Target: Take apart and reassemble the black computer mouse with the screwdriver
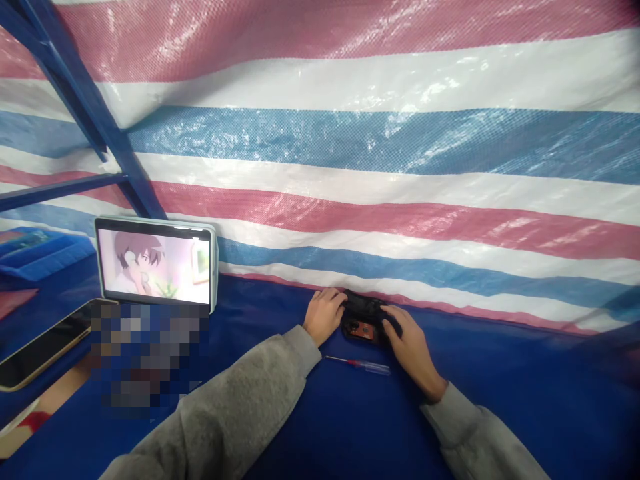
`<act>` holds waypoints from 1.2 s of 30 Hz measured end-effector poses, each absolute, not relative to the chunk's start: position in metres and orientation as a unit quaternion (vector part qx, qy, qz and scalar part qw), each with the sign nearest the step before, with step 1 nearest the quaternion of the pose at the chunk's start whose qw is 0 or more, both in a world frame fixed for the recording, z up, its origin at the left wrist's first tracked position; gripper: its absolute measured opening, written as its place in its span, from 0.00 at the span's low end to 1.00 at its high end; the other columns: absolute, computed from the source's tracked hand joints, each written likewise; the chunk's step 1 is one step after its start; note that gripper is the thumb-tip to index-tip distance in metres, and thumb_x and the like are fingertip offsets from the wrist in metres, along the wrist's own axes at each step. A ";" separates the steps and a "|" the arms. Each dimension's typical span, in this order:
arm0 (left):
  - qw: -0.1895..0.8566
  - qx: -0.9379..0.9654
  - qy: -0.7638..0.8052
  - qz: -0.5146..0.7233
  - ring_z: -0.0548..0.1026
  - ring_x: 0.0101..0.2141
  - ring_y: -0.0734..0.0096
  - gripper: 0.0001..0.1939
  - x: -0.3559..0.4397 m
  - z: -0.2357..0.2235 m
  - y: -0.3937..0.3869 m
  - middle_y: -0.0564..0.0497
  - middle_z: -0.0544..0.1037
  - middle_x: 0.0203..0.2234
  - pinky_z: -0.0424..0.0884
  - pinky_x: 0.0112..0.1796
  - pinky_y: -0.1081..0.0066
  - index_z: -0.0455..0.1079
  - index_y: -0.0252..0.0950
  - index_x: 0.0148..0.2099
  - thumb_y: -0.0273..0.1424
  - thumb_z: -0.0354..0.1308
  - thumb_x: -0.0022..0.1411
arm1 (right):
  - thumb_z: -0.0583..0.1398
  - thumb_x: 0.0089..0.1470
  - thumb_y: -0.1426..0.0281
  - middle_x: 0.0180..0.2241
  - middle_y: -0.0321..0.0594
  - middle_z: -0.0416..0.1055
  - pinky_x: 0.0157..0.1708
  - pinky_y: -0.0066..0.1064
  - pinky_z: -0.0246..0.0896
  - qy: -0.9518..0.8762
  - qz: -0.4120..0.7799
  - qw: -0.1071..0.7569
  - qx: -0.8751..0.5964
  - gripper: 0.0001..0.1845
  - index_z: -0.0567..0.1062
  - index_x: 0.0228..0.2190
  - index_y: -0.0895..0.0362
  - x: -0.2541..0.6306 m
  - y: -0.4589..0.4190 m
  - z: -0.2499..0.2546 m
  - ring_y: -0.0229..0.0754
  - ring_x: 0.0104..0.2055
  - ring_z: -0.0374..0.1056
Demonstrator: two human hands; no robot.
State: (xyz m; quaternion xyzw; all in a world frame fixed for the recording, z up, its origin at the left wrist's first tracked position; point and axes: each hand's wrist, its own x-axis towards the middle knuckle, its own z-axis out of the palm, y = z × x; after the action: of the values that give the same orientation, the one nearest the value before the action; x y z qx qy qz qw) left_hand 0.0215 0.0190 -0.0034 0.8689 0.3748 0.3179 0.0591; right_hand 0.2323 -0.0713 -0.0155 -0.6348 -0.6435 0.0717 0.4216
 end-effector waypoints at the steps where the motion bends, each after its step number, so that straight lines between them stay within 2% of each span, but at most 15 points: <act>1: 0.061 0.870 0.369 0.322 0.73 0.41 0.63 0.10 0.021 -0.004 0.020 0.50 0.76 0.39 0.68 0.43 0.63 0.71 0.38 0.44 0.21 0.58 0.61 | 0.53 0.60 0.63 0.50 0.46 0.71 0.56 0.47 0.59 -0.643 0.069 0.421 -0.636 0.18 0.74 0.47 0.55 0.233 -0.071 -0.016 0.48 0.53 0.66; 8: 0.089 0.848 0.307 0.423 0.74 0.42 0.63 0.07 0.020 -0.004 0.021 0.48 0.75 0.40 0.70 0.44 0.63 0.71 0.39 0.46 0.27 0.56 0.66 | 0.54 0.60 0.62 0.50 0.46 0.69 0.55 0.47 0.60 -0.629 0.011 0.455 -0.630 0.17 0.72 0.47 0.54 0.230 -0.075 -0.007 0.48 0.53 0.65; 14: 0.233 0.806 0.228 0.495 0.74 0.41 0.66 0.10 0.021 0.001 0.018 0.46 0.74 0.39 0.71 0.44 0.68 0.73 0.37 0.45 0.36 0.54 0.68 | 0.57 0.58 0.62 0.51 0.47 0.66 0.56 0.50 0.60 -0.637 -0.051 0.500 -0.584 0.20 0.68 0.51 0.53 0.224 -0.080 0.003 0.50 0.56 0.63; 22: 0.357 0.763 0.240 0.482 0.74 0.36 0.66 0.16 0.022 0.006 0.020 0.48 0.76 0.33 0.69 0.42 0.69 0.74 0.34 0.39 0.43 0.57 0.65 | 0.59 0.58 0.68 0.57 0.49 0.61 0.56 0.49 0.61 -0.708 -0.137 0.427 -0.545 0.31 0.59 0.61 0.50 0.222 -0.082 0.002 0.52 0.59 0.60; 27: 0.454 0.741 0.251 0.427 0.73 0.34 0.66 0.22 0.022 0.003 0.024 0.48 0.77 0.30 0.68 0.41 0.68 0.75 0.32 0.36 0.48 0.57 0.62 | 0.62 0.55 0.67 0.55 0.50 0.64 0.53 0.48 0.62 -0.746 -0.193 0.386 -0.508 0.31 0.61 0.59 0.51 0.227 -0.082 0.000 0.53 0.56 0.63; 29: 0.480 0.730 0.254 0.415 0.74 0.36 0.64 0.23 0.021 0.001 0.025 0.47 0.78 0.33 0.69 0.42 0.67 0.75 0.31 0.40 0.48 0.55 0.64 | 0.63 0.54 0.63 0.50 0.50 0.69 0.51 0.47 0.63 -0.745 -0.186 0.388 -0.511 0.30 0.64 0.56 0.53 0.228 -0.082 0.000 0.53 0.52 0.66; 32: 0.526 0.725 0.227 0.382 0.74 0.46 0.60 0.22 0.018 0.004 0.023 0.45 0.77 0.44 0.67 0.49 0.64 0.72 0.33 0.51 0.45 0.52 0.67 | 0.64 0.52 0.58 0.46 0.48 0.72 0.48 0.46 0.65 -0.719 -0.161 0.404 -0.542 0.28 0.67 0.52 0.54 0.229 -0.084 0.000 0.52 0.47 0.69; 34: 0.562 0.739 0.179 0.326 0.69 0.53 0.58 0.26 0.015 0.010 0.021 0.45 0.72 0.53 0.62 0.55 0.61 0.64 0.38 0.61 0.43 0.56 0.65 | 0.63 0.52 0.56 0.45 0.47 0.73 0.46 0.45 0.65 -0.703 -0.143 0.417 -0.557 0.27 0.68 0.50 0.55 0.231 -0.085 0.002 0.51 0.46 0.69; 36: 0.540 0.771 0.169 0.292 0.64 0.58 0.57 0.34 0.013 0.016 0.018 0.45 0.67 0.57 0.56 0.59 0.59 0.56 0.40 0.66 0.43 0.61 0.61 | 0.62 0.52 0.57 0.44 0.46 0.74 0.44 0.44 0.66 -0.703 -0.128 0.425 -0.556 0.25 0.69 0.49 0.55 0.234 -0.087 0.004 0.51 0.45 0.69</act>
State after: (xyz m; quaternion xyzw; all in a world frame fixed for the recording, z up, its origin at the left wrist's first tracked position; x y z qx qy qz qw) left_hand 0.0126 0.0180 0.0163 0.7709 0.1688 0.2919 0.5403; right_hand 0.2336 -0.0873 0.0041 -0.5559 -0.7026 -0.1280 0.4253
